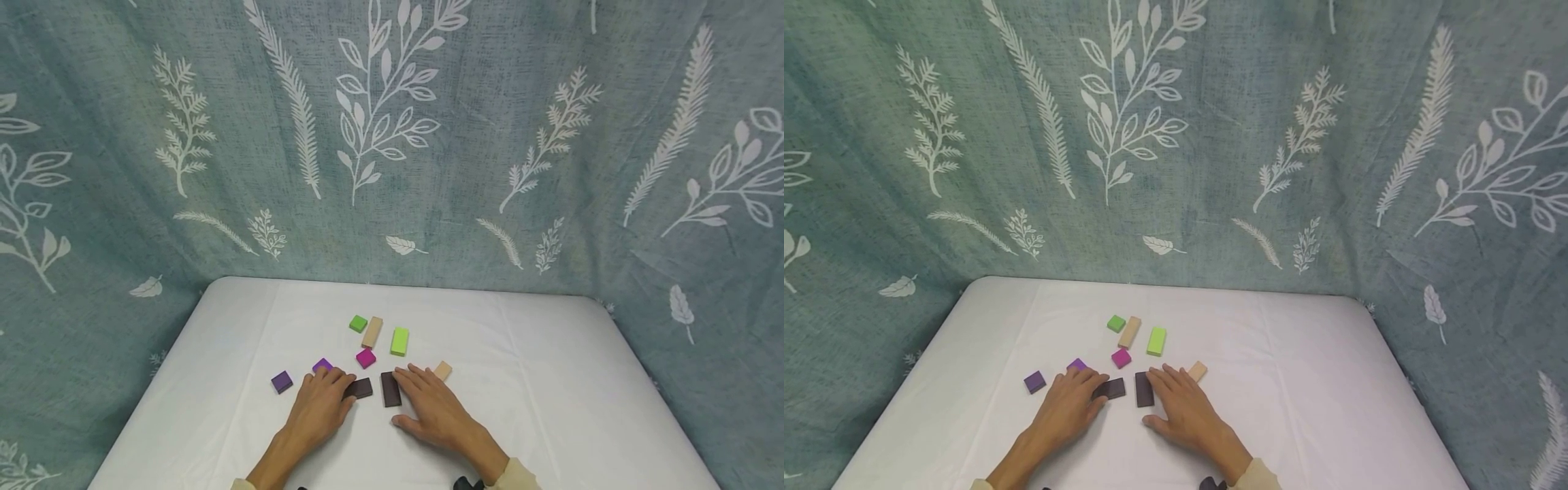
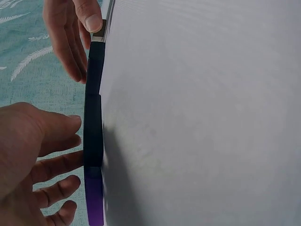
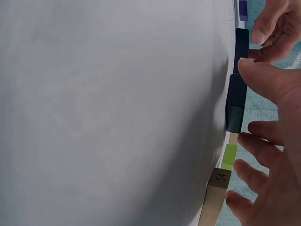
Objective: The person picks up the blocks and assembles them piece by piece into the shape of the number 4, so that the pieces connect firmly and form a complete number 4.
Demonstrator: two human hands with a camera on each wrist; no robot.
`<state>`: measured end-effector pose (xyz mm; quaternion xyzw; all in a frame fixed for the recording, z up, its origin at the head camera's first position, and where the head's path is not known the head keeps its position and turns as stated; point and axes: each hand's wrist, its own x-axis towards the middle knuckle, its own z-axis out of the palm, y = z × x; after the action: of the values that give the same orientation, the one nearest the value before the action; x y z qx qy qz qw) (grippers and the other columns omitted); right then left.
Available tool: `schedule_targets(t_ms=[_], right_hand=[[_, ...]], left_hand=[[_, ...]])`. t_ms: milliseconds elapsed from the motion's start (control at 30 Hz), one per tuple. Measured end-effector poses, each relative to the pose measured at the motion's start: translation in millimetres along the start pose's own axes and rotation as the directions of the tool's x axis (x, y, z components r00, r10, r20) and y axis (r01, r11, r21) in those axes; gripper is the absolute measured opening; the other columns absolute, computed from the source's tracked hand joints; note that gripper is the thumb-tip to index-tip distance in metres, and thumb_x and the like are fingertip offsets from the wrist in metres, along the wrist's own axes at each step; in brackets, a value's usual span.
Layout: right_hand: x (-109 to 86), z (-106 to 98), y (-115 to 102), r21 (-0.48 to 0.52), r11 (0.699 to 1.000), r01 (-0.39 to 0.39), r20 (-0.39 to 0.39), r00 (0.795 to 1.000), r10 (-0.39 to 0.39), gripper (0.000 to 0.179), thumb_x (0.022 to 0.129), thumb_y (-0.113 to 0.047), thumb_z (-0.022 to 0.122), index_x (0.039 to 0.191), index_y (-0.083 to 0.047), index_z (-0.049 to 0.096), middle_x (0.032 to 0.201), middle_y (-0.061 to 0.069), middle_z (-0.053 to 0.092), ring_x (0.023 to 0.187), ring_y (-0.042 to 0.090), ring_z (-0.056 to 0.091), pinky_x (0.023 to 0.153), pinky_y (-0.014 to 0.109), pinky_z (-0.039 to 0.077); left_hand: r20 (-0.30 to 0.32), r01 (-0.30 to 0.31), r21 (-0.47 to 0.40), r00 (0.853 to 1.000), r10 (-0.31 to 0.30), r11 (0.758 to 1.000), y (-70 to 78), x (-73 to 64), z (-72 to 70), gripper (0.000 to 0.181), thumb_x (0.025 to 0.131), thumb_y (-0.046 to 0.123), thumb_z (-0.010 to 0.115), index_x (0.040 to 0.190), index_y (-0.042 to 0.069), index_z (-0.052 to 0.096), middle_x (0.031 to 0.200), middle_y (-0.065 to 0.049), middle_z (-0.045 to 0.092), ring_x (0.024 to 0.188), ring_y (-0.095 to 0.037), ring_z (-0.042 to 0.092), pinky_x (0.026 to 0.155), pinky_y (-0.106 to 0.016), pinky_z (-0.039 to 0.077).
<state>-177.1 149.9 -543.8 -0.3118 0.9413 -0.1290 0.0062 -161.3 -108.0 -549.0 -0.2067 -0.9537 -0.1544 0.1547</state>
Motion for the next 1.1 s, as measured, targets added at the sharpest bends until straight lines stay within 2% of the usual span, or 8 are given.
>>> schedule_targets(t_ms=[233,433,867,1100], right_hand=[[2.6,2.4,0.8,-0.006,1.000,0.030,-0.003,1.000,-0.030,0.076,0.094,-0.047,0.068,0.153,-0.006,0.043,0.158,0.006,0.041,0.148,0.030,0.033,0.120,0.048,0.024],[7.7,4.8,2.3,-0.025,0.998,0.055,-0.009,0.998,-0.055,0.069,0.097,-0.039,0.066,0.152,-0.006,0.043,0.157,0.006,0.043,0.148,0.029,0.033,0.120,0.049,0.025],[10.7,2.8,-0.3,-0.044,0.999,0.008,0.043,0.999,-0.006,0.061,0.097,-0.032,0.070,0.149,-0.010,0.049,0.151,0.004,0.050,0.145,0.026,0.038,0.120,0.048,0.025],[8.6,0.8,0.5,-0.043,0.999,0.005,0.047,0.999,-0.003,0.061,0.096,-0.034,0.070,0.149,-0.011,0.050,0.150,0.002,0.051,0.144,0.026,0.039,0.120,0.048,0.024]], left_hand=[[0.016,-0.005,0.001,1.000,0.005,1.000,1.0,-0.6,-1.0,0.032,0.087,0.022,0.079,0.116,0.011,0.073,0.101,-0.002,0.067,0.089,-0.020,0.055,0.072,-0.035,0.040],[0.029,-0.007,-0.019,1.000,0.007,1.000,1.8,-1.5,-1.8,0.035,0.088,0.021,0.078,0.121,0.011,0.072,0.097,-0.001,0.065,0.086,-0.019,0.053,0.072,-0.035,0.039],[0.125,0.014,-0.022,0.992,-0.011,1.000,4.1,0.1,-5.4,0.037,0.093,0.022,0.072,0.129,0.015,0.070,0.095,0.000,0.065,0.084,-0.018,0.051,0.069,-0.035,0.038],[0.139,0.016,-0.018,0.990,-0.013,1.000,4.3,0.6,-6.6,0.037,0.093,0.024,0.072,0.129,0.015,0.070,0.095,0.000,0.066,0.084,-0.019,0.052,0.070,-0.036,0.038]])
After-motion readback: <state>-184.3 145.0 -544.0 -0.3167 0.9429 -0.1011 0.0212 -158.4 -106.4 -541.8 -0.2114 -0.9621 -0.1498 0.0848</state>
